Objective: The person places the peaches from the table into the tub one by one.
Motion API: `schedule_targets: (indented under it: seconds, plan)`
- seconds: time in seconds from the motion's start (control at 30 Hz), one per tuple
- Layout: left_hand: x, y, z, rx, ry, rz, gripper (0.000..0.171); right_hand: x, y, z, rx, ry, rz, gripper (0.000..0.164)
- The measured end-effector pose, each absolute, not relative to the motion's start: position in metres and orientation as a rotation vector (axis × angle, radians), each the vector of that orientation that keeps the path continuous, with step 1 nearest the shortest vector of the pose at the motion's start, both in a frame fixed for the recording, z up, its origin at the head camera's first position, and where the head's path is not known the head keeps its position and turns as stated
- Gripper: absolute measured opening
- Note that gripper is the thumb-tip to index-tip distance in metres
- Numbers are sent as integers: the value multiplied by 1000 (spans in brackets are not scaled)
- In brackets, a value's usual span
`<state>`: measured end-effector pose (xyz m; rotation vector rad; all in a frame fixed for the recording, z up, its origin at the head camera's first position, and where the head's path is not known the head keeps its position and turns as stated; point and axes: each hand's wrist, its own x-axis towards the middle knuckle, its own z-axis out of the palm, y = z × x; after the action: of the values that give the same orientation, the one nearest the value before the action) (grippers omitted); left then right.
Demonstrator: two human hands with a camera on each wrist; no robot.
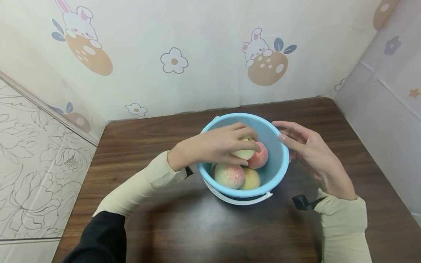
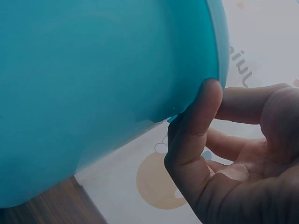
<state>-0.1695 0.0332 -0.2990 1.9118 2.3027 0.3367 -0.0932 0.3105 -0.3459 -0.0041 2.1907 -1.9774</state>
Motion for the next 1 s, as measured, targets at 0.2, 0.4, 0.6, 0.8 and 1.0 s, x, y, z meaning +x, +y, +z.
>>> schedule_targets:
  seconds: [0.2,0.4,0.6,0.8,1.0]
  plan:
    - [-169,36,-303,1919,2258,328,37,-93,311,-347,-17,2190,-1986,48]
    - [-168,39,-305,1907,2230,306,35,-92,311,-349,-65,2179,-2010,48]
    - [-166,42,-305,1839,2239,246,38,-91,311,-348,-80,2186,-2008,47]
    - [-161,39,-302,1778,2279,208,44,-92,310,-347,-51,2192,-1981,48]
    - [-159,28,-300,1706,2374,276,52,-91,311,-346,-30,2200,-1971,48]
